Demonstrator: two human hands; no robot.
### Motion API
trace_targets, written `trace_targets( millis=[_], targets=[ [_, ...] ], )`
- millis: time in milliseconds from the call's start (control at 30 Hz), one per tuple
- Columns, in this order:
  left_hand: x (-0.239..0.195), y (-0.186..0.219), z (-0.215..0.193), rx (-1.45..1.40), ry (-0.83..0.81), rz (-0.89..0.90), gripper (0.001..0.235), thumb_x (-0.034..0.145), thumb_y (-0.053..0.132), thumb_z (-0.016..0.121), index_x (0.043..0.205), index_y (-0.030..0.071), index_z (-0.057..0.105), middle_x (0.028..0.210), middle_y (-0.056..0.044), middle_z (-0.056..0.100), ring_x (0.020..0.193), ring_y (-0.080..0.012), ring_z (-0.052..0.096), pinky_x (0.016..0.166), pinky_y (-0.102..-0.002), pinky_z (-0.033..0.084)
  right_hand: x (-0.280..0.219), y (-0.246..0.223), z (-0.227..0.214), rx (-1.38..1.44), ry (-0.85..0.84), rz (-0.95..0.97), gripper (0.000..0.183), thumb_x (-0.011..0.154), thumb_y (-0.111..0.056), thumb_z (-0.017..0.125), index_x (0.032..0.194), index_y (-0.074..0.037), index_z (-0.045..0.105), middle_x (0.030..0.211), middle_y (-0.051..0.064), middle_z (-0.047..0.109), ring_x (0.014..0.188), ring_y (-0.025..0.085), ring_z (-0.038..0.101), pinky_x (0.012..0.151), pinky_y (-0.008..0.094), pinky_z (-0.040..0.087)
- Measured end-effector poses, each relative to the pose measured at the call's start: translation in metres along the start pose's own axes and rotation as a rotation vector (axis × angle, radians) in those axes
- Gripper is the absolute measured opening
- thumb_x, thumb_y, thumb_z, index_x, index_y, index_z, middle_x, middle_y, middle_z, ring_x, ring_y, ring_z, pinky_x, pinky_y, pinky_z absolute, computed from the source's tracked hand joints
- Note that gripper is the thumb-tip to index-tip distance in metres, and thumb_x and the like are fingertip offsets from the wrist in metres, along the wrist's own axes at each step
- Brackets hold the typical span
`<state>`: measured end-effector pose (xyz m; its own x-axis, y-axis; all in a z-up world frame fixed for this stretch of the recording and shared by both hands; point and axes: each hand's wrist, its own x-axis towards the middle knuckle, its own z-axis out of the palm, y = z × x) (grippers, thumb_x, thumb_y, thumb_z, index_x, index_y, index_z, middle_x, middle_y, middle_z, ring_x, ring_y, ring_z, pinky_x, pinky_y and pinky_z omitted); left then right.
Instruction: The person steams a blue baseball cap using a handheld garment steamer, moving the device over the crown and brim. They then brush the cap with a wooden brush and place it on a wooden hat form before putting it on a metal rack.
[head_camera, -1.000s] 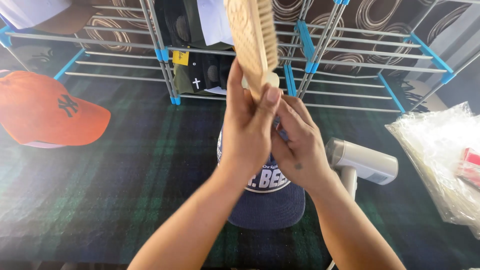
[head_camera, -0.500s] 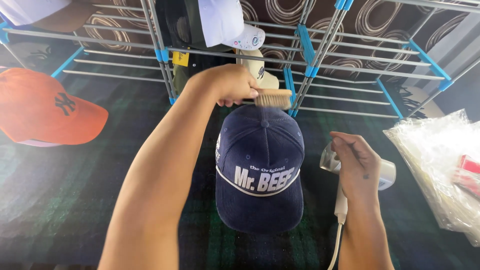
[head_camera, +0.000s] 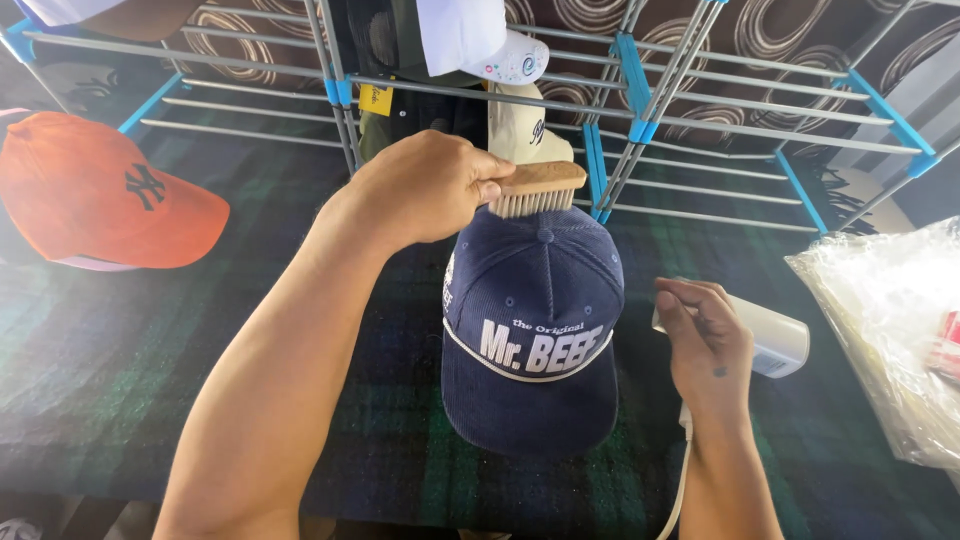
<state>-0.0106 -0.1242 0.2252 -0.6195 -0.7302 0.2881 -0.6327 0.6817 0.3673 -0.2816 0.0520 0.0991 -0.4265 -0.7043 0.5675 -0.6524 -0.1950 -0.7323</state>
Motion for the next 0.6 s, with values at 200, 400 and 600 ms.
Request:
trace_targets(
  millis=[200, 400, 600],
  targets=[
    [-0.015, -0.061, 0.029, 0.072, -0.140, -0.210, 0.026, 0.097, 0.030, 0.059, 0.107, 0.023, 0.081, 0.099, -0.010, 0.078, 0.100, -0.0354, 0.073, 0.088, -0.047, 0.059, 0.005, -0.023, 0.020, 0.039, -0.143, -0.122, 0.036, 0.099, -0.023, 0.070, 0.128, -0.002, 0.070, 0.128, 0.019, 0.065, 0.119, 0.036, 0.065, 0.096, 0.045, 0.054],
    [-0.031, -0.028, -0.006, 0.059, 0.218, 0.024, 0.032, 0.103, 0.025, 0.056, 0.129, 0.027, 0.073, 0.088, -0.013, 0.072, 0.080, -0.0405, 0.071, 0.068, -0.054, 0.059, 0.003, -0.020, 0.030, 0.067, -0.151, -0.047, 0.040, 0.103, -0.026, 0.064, 0.134, 0.000, 0.064, 0.132, 0.020, 0.060, 0.102, 0.032, 0.070, 0.085, 0.048, 0.059],
    [-0.041, -0.023, 0.022, -0.035, 0.142, 0.107, 0.032, 0.101, 0.027, 0.057, 0.129, 0.023, 0.071, 0.093, -0.018, 0.071, 0.089, -0.0442, 0.068, 0.075, -0.056, 0.058, 0.003, -0.018, 0.031, 0.096, -0.117, -0.007, 0.036, 0.103, -0.025, 0.065, 0.134, -0.007, 0.067, 0.129, 0.016, 0.060, 0.103, 0.033, 0.070, 0.088, 0.045, 0.058]
  ],
)
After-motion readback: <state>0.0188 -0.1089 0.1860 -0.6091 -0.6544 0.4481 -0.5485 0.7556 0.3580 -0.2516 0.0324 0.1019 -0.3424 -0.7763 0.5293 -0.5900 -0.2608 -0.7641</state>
